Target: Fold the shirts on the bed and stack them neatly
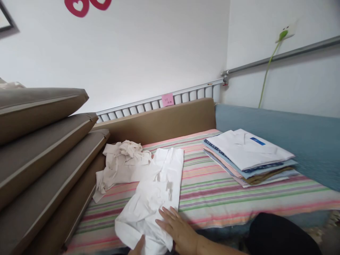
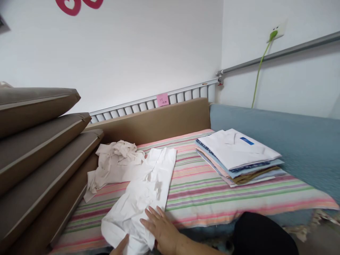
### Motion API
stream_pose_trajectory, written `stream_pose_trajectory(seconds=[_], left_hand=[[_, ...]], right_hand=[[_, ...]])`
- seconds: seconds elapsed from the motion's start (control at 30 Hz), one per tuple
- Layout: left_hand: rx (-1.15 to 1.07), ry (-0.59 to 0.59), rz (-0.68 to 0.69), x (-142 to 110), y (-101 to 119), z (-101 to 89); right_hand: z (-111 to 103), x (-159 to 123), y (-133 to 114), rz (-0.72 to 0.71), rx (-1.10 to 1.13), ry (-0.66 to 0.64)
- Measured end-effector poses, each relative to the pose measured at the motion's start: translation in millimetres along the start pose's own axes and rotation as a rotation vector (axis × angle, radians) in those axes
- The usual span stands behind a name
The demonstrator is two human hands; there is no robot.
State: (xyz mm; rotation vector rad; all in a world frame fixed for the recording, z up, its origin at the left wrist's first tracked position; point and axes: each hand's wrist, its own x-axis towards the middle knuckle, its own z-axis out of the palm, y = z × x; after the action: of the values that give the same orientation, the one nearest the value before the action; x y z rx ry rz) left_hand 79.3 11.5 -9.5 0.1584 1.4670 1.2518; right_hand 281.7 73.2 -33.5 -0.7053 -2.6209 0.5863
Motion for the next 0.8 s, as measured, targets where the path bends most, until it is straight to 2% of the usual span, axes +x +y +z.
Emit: stream_pose_trajectory(seconds=[0.1,0.23,0.33,0.43,0.5,0.57,0.67,0.73,0.8], left_hand=[[-0.042,-0.033,-0.044,-3,4,0.9],[-0.1,-0.088,-0.044,-20,8,5.0],[-0.128,-0.102,-0.011,-34,10,15.9],[-0.134,-0.115,0.042,-43,10,26.9],[-0.08,-0.158,0.059,-46,10,25.2],[0.06,-0.213,0.058,-44,14,10.1],[0.433,-0.221,0.093,-29,28,-35.3],[0.666,-0.111,0.212,-12,42,-68.9],[0.779,0.035,0.41,9,57,-93.3]], right_hand=[[-3,7,-8,-0.003,0.046,-0.017],[-26,5,-19,0.025,0.155,-0.029],[-42,3,-26,0.069,0.152,-0.013],[-42,5,-27,0.081,0.131,0.0],[-35,7,-25,0.081,0.144,0.022],[-26,9,-22,0.098,0.16,0.064],[-20,12,-17,0.156,0.187,0.103],[-21,15,-16,0.176,0.239,0.118],[-25,18,-16,0.182,0.307,0.134]])
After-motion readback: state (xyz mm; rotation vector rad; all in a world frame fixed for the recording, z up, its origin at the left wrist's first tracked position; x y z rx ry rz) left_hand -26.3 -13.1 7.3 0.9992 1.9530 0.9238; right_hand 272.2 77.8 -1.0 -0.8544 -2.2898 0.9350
